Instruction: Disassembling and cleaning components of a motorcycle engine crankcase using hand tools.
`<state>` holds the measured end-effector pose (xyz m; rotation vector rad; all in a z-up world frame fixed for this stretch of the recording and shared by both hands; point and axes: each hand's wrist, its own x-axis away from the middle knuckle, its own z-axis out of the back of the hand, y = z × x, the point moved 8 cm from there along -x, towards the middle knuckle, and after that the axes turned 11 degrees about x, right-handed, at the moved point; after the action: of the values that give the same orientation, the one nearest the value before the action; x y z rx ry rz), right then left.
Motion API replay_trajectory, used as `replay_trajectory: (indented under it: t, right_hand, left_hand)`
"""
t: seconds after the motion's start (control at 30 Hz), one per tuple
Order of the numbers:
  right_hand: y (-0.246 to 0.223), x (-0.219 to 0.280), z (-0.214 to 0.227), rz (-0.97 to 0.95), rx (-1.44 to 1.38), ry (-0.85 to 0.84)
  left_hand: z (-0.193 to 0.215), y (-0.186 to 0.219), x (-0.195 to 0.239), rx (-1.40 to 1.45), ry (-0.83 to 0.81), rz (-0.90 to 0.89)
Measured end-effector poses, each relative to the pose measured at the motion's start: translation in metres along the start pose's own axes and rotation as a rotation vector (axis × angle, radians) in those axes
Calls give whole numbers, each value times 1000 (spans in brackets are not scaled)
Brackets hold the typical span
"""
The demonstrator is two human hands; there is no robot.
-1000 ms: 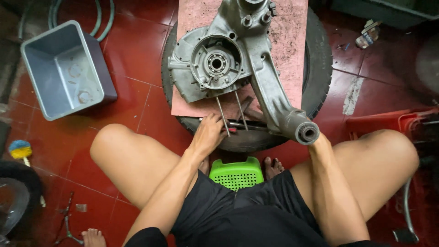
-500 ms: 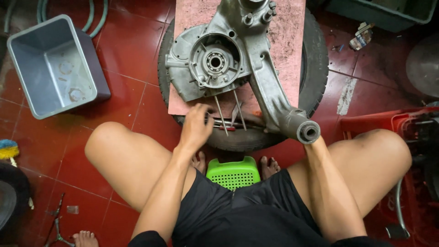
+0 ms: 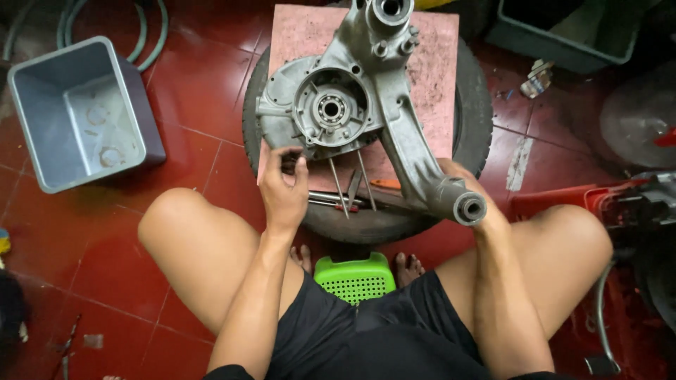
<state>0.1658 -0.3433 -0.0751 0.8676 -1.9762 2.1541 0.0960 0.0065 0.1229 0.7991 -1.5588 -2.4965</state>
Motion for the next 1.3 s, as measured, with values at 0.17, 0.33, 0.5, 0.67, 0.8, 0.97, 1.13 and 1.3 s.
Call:
replay_trajectory:
  t: [0.17,0.33,0.5,0.67,0.8,0.97,1.13,1.3]
  right_hand:
    - [-125,80,-39,506,704,-66]
    - [-129,90,-61,673,523,147]
    - [-127,98,-58,734,546,315]
    - [-132,113,-63,771,433,410]
    - [-35,103,-31,306,-52,627]
    - [-157,184,-90,979,338,940]
    - [-201,182,-103,997,413,909]
    - [-212,177,-105,936,669,1084]
  left_hand:
    - [-8,-49,-5,-71,51,78]
    - [-12,-164,-19,-182,163,311]
    - [-9,-222,-30,-76,263,435]
    - [0,-252,-21,241,451,570]
    - [-10,-233,-44,270,374,616]
    - [-20,-236,-51,21,407,400]
    - [-21,-238,-64,12,409,429]
    - [-32,-288,-67,56,214,725]
